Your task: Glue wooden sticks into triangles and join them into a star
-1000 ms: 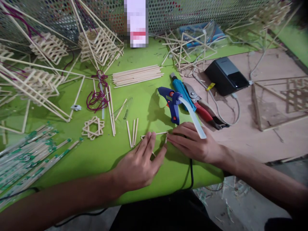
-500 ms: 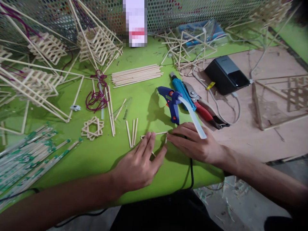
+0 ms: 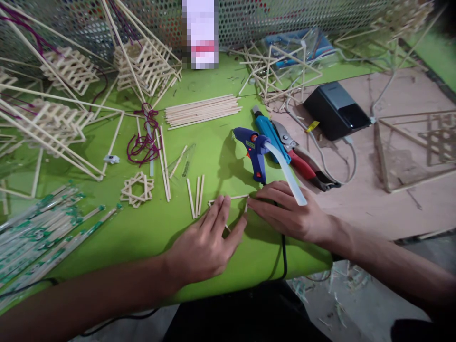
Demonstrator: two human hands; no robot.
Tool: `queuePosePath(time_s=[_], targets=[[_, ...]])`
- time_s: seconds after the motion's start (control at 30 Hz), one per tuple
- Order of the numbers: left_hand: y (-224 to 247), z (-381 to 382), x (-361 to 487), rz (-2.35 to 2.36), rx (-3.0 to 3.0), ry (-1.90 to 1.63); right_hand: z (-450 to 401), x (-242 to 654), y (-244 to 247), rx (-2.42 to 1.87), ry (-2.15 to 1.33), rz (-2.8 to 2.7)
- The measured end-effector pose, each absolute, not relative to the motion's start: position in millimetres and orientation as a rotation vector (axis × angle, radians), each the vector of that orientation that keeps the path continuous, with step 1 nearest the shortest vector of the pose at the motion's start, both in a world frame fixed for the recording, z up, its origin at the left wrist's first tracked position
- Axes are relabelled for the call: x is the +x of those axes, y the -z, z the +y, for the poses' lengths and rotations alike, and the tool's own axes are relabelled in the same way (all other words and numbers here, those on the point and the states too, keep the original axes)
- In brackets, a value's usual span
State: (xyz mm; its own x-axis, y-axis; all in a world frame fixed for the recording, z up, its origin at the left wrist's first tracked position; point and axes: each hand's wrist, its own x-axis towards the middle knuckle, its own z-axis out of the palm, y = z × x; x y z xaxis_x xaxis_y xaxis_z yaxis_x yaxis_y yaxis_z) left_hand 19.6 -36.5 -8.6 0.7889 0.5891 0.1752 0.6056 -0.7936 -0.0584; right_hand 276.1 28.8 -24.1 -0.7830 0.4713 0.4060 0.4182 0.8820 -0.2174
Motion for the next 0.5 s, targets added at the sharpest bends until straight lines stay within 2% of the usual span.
queuePosePath(time_s=[0.5], targets=[[12.0, -37.8, 19.4, -1.016, -2.892, 0.329, 33.1, 249.4, 14.6, -0.605, -0.157, -2.577]])
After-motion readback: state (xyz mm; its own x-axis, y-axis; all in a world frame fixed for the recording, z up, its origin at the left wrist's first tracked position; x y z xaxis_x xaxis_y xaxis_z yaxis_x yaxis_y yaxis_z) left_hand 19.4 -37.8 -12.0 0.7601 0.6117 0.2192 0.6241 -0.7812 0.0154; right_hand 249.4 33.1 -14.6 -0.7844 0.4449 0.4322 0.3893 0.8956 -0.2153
